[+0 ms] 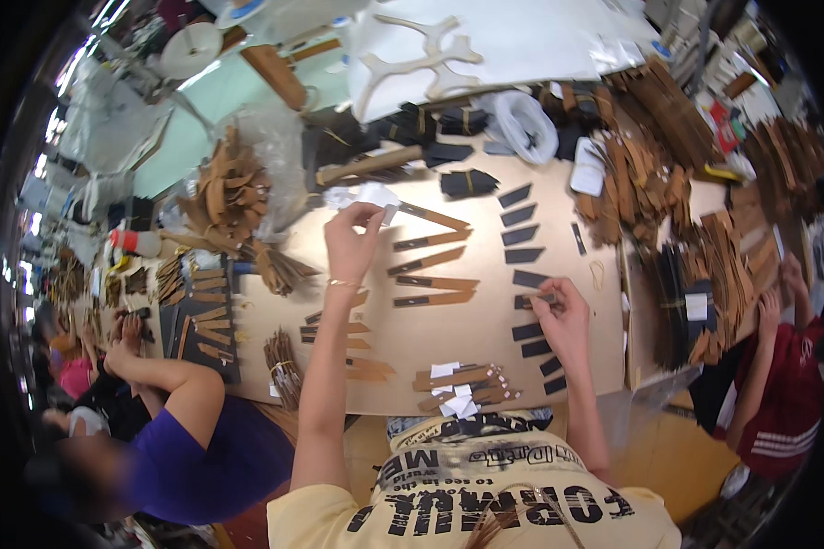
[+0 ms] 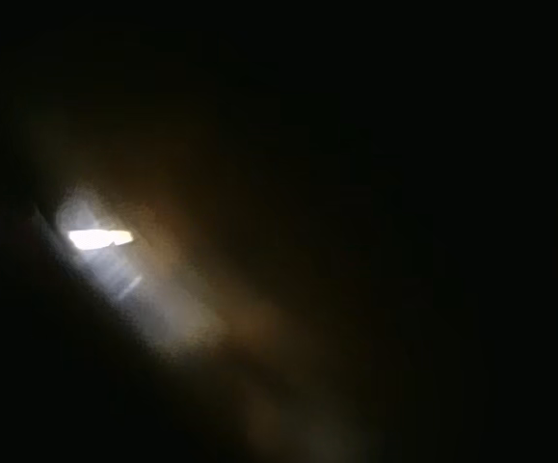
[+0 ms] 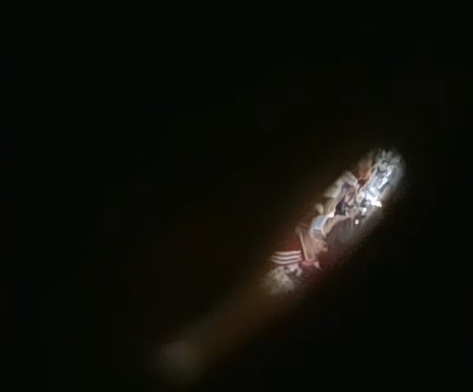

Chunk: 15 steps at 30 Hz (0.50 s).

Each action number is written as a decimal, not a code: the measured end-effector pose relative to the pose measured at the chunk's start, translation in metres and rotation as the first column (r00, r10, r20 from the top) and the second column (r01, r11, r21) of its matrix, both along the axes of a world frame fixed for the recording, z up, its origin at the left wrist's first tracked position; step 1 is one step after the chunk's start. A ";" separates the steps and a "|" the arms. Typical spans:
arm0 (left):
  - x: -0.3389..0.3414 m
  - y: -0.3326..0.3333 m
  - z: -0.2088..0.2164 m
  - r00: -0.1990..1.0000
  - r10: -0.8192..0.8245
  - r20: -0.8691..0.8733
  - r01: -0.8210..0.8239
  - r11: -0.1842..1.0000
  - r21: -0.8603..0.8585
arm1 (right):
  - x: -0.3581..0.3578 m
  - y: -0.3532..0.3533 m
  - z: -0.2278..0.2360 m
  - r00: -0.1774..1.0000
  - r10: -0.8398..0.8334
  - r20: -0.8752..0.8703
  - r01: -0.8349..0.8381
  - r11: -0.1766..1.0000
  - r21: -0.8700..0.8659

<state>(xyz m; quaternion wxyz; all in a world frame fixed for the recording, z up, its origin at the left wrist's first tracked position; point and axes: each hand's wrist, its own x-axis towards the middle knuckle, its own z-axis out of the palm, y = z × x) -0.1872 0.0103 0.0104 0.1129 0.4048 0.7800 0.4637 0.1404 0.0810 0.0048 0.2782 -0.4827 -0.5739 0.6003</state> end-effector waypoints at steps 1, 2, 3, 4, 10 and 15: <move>0.010 -0.004 0.008 0.979 -0.018 0.205 0.021 1.000 -0.014 | 0.000 0.000 -0.001 1.000 -0.003 0.007 0.003 1.000 0.015; 0.026 -0.009 0.014 0.892 -0.113 0.438 0.112 0.993 0.030 | 0.000 0.001 -0.003 1.000 -0.013 0.011 0.013 1.000 0.021; 0.045 -0.013 0.018 0.811 -0.196 0.551 0.221 0.975 0.023 | 0.000 0.001 -0.003 1.000 -0.022 0.016 0.022 1.000 0.018; 0.066 -0.014 0.021 0.763 -0.199 0.615 0.323 0.942 -0.095 | 0.001 0.001 -0.004 0.999 -0.023 0.029 0.022 1.000 0.023; 0.157 0.015 0.008 0.729 -0.221 0.648 0.468 0.851 -0.236 | 0.002 0.004 -0.002 0.999 -0.018 0.039 0.019 1.000 -0.011; 0.176 0.008 -0.002 0.790 -0.102 0.605 0.256 0.951 -0.174 | 0.000 0.000 -0.007 0.997 -0.069 -0.025 0.069 0.998 0.008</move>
